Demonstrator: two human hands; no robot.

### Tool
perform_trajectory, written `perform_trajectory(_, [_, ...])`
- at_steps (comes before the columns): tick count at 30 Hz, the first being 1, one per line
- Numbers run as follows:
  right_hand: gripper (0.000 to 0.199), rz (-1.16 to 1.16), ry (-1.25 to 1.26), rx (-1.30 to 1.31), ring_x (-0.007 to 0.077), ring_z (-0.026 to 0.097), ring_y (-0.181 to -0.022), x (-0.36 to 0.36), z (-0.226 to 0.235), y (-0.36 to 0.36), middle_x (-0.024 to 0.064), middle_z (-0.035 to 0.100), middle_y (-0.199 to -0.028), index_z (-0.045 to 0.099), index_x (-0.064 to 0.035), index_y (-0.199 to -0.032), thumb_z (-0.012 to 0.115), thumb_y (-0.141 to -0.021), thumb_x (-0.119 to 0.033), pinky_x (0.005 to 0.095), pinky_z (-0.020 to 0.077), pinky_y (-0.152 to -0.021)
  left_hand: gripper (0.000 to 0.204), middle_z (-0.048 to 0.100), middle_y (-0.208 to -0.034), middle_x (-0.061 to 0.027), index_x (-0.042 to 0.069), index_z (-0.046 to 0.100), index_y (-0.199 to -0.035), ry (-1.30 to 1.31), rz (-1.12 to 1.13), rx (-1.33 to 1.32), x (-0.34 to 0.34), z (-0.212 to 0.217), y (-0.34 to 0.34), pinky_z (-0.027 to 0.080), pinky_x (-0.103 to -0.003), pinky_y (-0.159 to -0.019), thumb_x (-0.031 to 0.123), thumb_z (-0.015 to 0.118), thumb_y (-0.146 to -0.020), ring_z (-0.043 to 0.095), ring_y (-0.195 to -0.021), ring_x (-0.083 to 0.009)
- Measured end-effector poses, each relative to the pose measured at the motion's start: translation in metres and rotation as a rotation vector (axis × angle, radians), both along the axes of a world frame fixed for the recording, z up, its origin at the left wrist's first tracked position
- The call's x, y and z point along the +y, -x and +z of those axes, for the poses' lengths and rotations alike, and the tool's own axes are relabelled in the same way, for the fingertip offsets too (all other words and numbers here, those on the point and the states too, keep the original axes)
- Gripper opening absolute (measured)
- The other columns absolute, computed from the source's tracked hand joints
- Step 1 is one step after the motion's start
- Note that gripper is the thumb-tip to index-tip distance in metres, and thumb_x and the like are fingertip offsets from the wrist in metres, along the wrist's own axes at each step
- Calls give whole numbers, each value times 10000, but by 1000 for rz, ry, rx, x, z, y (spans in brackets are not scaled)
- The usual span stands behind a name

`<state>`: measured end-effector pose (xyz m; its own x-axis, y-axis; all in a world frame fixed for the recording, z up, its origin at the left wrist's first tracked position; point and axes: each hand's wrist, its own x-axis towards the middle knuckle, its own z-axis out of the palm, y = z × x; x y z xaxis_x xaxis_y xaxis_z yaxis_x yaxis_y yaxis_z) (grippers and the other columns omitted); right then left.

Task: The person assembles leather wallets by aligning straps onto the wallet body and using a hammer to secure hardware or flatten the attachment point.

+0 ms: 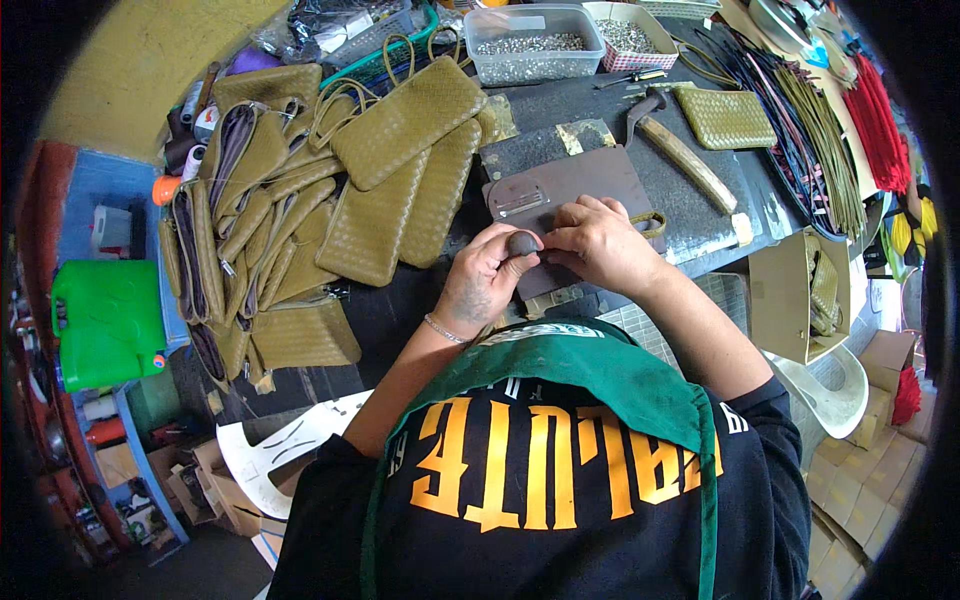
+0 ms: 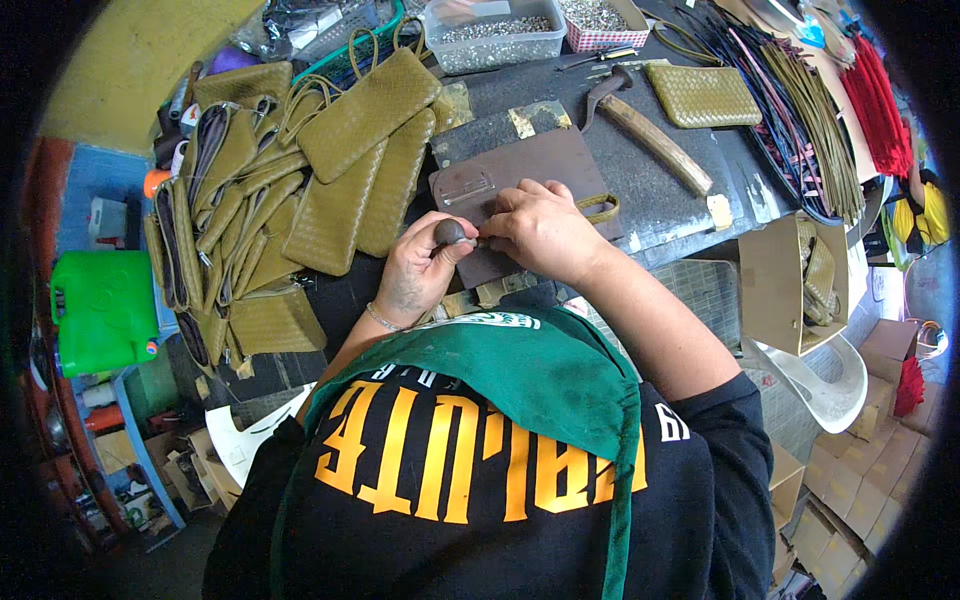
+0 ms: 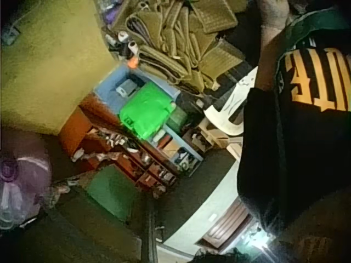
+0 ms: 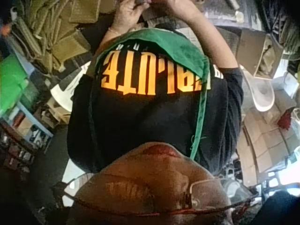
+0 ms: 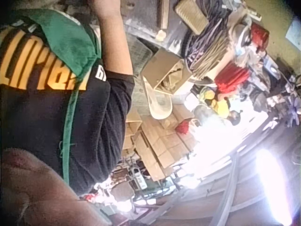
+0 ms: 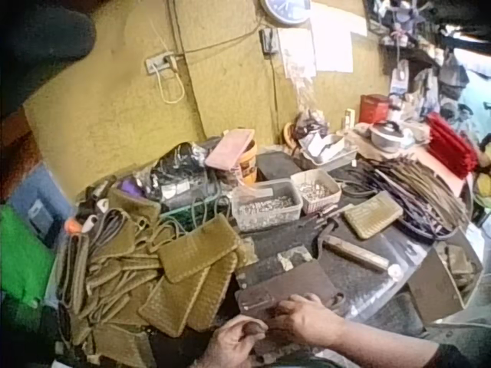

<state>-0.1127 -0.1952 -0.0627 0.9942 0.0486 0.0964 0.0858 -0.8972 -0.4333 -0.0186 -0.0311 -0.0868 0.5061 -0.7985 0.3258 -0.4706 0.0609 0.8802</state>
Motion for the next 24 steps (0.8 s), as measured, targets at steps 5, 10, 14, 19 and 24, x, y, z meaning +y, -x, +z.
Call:
perform_trajectory(5, [183, 52, 22, -107, 201, 504, -836, 0, -5, 1, 6, 527, -830, 650, -150, -851, 658, -671, -181, 349, 393, -735, 187, 556, -838, -64, -1, 516, -907, 224, 249, 473, 3, -11, 6, 418, -250, -714, 183, 494, -891, 521, -767, -135])
perform_trajectory(10, [186, 46, 18, -62, 204, 505, -844, -2, -4, 2, 11, 528, -839, 647, -145, -852, 653, -668, -174, 352, 400, -740, 233, 512, -789, -133, -5, 457, -917, -230, 46, -275, 8, 15, 1, 413, -368, -713, 17, 563, -711, 513, -770, -267])
perform_trajectory(14, [188, 54, 22, -82, 214, 505, -842, 2, 0, -1, 13, 529, -833, 635, -134, -855, 647, -671, -170, 353, 404, -733, 229, 500, -776, -172, -18, 462, -894, -314, 52, -326, 8, 4, -3, 414, -405, -690, 16, 568, -694, 514, -761, -353])
perform_trajectory(19, [186, 121, -39, -100, 214, 509, -870, 0, -9, -8, 6, 525, -843, 632, -156, -855, 640, -669, -172, 374, 405, -731, 199, 510, -760, -165, -18, 467, -859, -331, 73, -221, 7, 8, -1, 419, -396, -673, 10, 569, -691, 522, -749, -343])
perform_trajectory(24, [175, 173, -59, -72, 210, 508, -882, -5, -8, -9, -1, 531, -835, 643, -156, -849, 638, -675, -173, 368, 404, -727, 173, 517, -744, -162, -19, 481, -815, -301, 35, -344, 8, 13, -2, 421, -393, -670, 0, 577, -672, 520, -743, -342])
